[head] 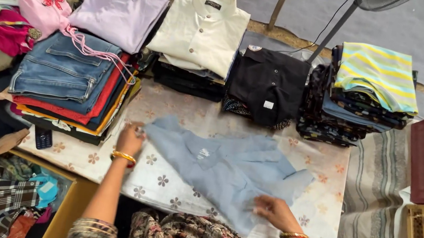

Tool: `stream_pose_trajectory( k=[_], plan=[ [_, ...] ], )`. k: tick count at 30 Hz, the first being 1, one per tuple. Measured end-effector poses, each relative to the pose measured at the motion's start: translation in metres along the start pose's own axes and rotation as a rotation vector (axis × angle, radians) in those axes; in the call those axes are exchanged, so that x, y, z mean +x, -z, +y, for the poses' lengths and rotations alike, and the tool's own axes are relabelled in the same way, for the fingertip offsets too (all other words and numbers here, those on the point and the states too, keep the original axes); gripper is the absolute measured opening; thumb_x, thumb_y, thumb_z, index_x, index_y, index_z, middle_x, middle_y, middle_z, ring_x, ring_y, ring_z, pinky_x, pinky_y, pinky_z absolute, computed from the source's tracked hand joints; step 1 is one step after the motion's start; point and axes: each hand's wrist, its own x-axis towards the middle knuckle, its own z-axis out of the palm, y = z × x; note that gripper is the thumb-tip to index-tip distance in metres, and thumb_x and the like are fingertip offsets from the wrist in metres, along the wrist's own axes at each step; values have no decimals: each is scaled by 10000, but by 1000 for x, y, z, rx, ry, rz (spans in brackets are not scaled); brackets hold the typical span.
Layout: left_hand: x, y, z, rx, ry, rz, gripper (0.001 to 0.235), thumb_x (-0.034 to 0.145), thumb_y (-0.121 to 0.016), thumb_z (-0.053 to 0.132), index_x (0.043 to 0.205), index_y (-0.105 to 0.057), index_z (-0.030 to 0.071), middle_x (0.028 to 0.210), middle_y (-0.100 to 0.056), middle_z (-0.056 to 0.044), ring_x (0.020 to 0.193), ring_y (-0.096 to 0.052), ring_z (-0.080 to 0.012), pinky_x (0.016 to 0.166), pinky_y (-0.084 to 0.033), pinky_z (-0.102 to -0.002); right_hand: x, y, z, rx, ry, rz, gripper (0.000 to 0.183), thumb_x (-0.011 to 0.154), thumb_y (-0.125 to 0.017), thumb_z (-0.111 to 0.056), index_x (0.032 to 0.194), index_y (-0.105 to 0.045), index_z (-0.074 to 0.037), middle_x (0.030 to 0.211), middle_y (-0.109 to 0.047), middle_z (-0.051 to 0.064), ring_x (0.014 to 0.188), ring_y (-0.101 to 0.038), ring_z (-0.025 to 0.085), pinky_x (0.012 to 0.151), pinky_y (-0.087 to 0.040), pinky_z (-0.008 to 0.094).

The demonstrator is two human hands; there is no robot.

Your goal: Fold various shirts and trousers on a table.

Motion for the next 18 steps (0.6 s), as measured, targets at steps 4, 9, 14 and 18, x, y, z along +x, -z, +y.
stream_pose_trajectory(
  k=[4,9,14,18],
  plan=[
    [-22,-56,-2,-21,-9,-153,385,787,-771,105,1165,-706,124,1186,-667,-151,1112,-640,-366,965,-524,-426,47,-17,15,-13,104,286,482,840,-781,-355,1258,-709,-126,1268,-738,79,1118,-727,228,936,-568,386],
    [-13,-93,30,35,-96,-359,512,786,-753,97,1282,-634,146,1508,-479,-81,1262,-552,-356,1020,-480,-425,90,-45,9,-363,148,273,965,654,-919,-298,1466,-406,-204,1235,-643,205,1055,-646,418,884,-526,490],
    [6,-114,26,28,-29,-467,669,788,-610,-6,1420,-525,194,1608,-397,-47,1318,-541,-324,1041,-488,-414,108,-94,52,-365,-148,175,900,708,-901,-344,1462,-428,-218,1080,-743,195,1016,-706,400,886,-552,473],
    [19,-102,33,122,38,-654,770,824,-635,42,1532,-429,263,1552,-487,-54,1288,-583,-333,1021,-515,-427,68,-95,28,-112,-179,353,983,618,-933,-275,1446,-416,-154,1023,-704,213,960,-698,409,848,-545,460]
  ],
)
